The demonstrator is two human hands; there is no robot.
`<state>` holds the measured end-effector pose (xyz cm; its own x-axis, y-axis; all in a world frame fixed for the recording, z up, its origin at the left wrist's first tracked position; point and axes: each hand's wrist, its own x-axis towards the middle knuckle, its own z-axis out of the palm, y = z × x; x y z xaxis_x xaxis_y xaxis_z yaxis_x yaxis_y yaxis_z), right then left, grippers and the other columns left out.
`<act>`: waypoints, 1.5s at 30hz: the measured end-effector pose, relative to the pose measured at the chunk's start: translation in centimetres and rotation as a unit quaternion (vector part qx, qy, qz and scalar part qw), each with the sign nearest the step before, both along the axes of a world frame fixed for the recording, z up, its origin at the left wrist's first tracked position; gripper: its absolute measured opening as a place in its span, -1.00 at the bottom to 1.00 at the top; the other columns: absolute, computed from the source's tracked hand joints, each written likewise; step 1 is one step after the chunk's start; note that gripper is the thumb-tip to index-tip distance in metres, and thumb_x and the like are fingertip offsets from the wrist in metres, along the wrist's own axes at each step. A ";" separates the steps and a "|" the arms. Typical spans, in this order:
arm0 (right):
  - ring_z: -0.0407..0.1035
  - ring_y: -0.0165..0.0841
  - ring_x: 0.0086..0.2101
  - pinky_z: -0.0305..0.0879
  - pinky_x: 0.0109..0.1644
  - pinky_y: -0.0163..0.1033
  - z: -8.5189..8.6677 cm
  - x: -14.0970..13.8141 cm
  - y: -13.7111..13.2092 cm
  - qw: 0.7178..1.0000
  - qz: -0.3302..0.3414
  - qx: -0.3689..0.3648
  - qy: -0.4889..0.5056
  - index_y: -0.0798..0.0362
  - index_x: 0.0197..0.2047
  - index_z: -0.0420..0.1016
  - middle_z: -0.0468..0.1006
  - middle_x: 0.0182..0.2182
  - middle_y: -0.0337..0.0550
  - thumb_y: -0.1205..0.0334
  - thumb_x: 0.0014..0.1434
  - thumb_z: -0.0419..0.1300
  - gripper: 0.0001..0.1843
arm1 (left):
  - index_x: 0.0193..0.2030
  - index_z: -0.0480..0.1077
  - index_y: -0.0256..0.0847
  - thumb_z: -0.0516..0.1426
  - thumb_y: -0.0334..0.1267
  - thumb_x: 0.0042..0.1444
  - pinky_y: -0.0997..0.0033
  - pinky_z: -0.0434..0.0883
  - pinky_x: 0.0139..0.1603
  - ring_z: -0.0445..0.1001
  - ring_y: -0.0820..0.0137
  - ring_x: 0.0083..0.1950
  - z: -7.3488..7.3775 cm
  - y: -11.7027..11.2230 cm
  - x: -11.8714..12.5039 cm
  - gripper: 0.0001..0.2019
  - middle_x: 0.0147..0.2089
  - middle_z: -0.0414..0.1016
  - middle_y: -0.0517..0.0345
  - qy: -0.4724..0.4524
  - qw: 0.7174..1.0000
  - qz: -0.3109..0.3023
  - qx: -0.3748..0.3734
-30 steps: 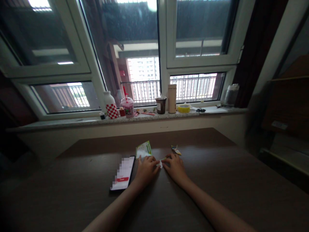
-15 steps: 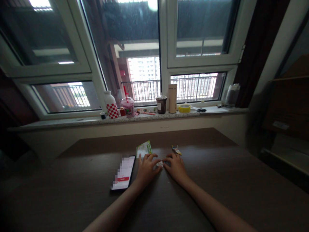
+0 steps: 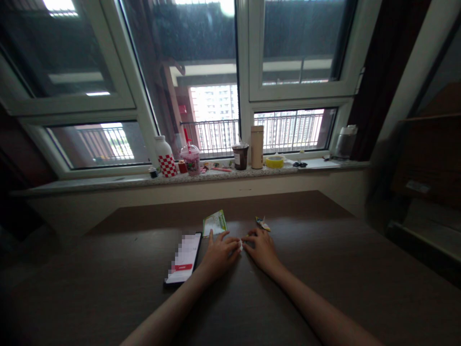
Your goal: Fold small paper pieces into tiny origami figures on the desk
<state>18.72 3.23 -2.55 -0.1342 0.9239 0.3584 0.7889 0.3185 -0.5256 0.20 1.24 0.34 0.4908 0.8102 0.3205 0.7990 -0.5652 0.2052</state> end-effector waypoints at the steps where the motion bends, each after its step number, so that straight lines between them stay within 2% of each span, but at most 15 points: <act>1: 0.29 -0.15 0.03 0.21 0.14 0.00 -0.1 0.1 0.0 1.000 0.004 0.001 0.004 -0.17 -0.13 0.64 0.50 -0.05 -0.09 0.14 0.16 0.24 -0.79 | 0.01 0.44 0.04 -0.01 -0.14 0.29 -0.51 -0.31 0.30 0.21 0.13 0.31 0.0 0.0 -0.1 -0.74 0.11 0.50 0.17 0.002 1.000 0.001 -0.002; 6: 0.31 -0.15 0.03 0.19 0.18 0.01 -0.4 0.6 0.4 0.999 0.018 0.018 0.048 -0.07 -0.11 0.64 0.51 -0.06 -0.04 0.17 0.19 0.19 -0.76 | 0.08 0.37 0.08 -0.04 -0.11 0.30 -0.50 -0.36 0.30 0.20 0.19 0.31 -0.1 0.0 -0.4 -0.72 0.14 0.48 0.20 -0.016 0.999 0.001 -0.033; 9: 0.31 -0.16 0.03 0.16 0.22 0.00 -0.2 1.1 0.6 0.997 0.014 0.035 0.073 -0.01 -0.17 0.65 0.52 -0.10 -0.02 0.19 0.21 0.16 -0.76 | 0.09 0.36 0.16 -0.04 -0.09 0.31 -0.53 -0.40 0.28 0.17 0.17 0.33 -0.2 0.0 -0.6 -0.71 0.18 0.45 0.26 -0.023 0.999 -0.005 -0.042; 13: 0.26 -0.14 0.08 0.11 0.26 0.01 0.2 1.6 0.4 0.996 0.039 0.052 0.058 0.01 -0.24 0.67 0.51 -0.16 -0.02 0.19 0.20 0.17 -0.78 | 0.09 0.37 0.20 -0.02 -0.06 0.29 -0.57 -0.39 0.25 0.16 0.11 0.34 -0.1 -0.1 -0.8 -0.71 0.21 0.43 0.28 -0.015 0.999 -0.007 -0.045; 19: 0.22 -0.14 0.08 0.08 0.27 0.02 0.5 1.8 -0.3 0.995 0.072 0.064 0.029 -0.05 -0.29 0.68 0.47 -0.14 -0.04 0.22 0.16 0.22 -0.83 | 0.09 0.37 0.21 0.00 -0.07 0.28 -0.58 -0.38 0.26 0.17 0.10 0.34 0.1 -0.3 -0.8 -0.71 0.20 0.44 0.30 -0.006 0.999 -0.003 -0.032; 25: 0.25 -0.16 0.04 0.14 0.21 0.01 0.8 1.4 -0.7 0.995 0.084 0.054 0.014 -0.10 -0.24 0.68 0.45 -0.14 -0.06 0.21 0.15 0.23 -0.82 | 0.10 0.38 0.22 -0.01 -0.07 0.29 -0.58 -0.42 0.25 0.16 0.09 0.33 0.0 -0.2 -0.8 -0.71 0.20 0.44 0.31 -0.009 0.999 -0.002 -0.041; 33: 0.24 -0.13 0.04 0.17 0.16 -0.06 1.4 0.9 -1.3 0.998 0.010 0.044 -0.036 -0.06 -0.32 0.69 0.47 -0.19 -0.03 0.15 0.14 0.24 -0.83 | 0.07 0.40 0.23 0.00 -0.06 0.28 -0.57 -0.40 0.25 0.17 0.05 0.32 -0.1 -0.1 -0.7 -0.72 0.19 0.45 0.33 -0.014 0.999 -0.001 -0.035; 45: 0.26 -0.13 -0.03 0.21 0.02 -0.07 2.4 0.3 -2.0 0.986 -0.098 0.036 -0.126 -0.16 -0.20 0.67 0.47 -0.09 -0.01 0.11 0.18 0.19 -0.79 | 0.07 0.41 0.18 0.01 -0.06 0.27 -0.59 -0.41 0.24 0.15 0.02 0.33 0.0 -0.1 -0.8 -0.72 0.20 0.44 0.30 -0.012 0.999 -0.002 -0.039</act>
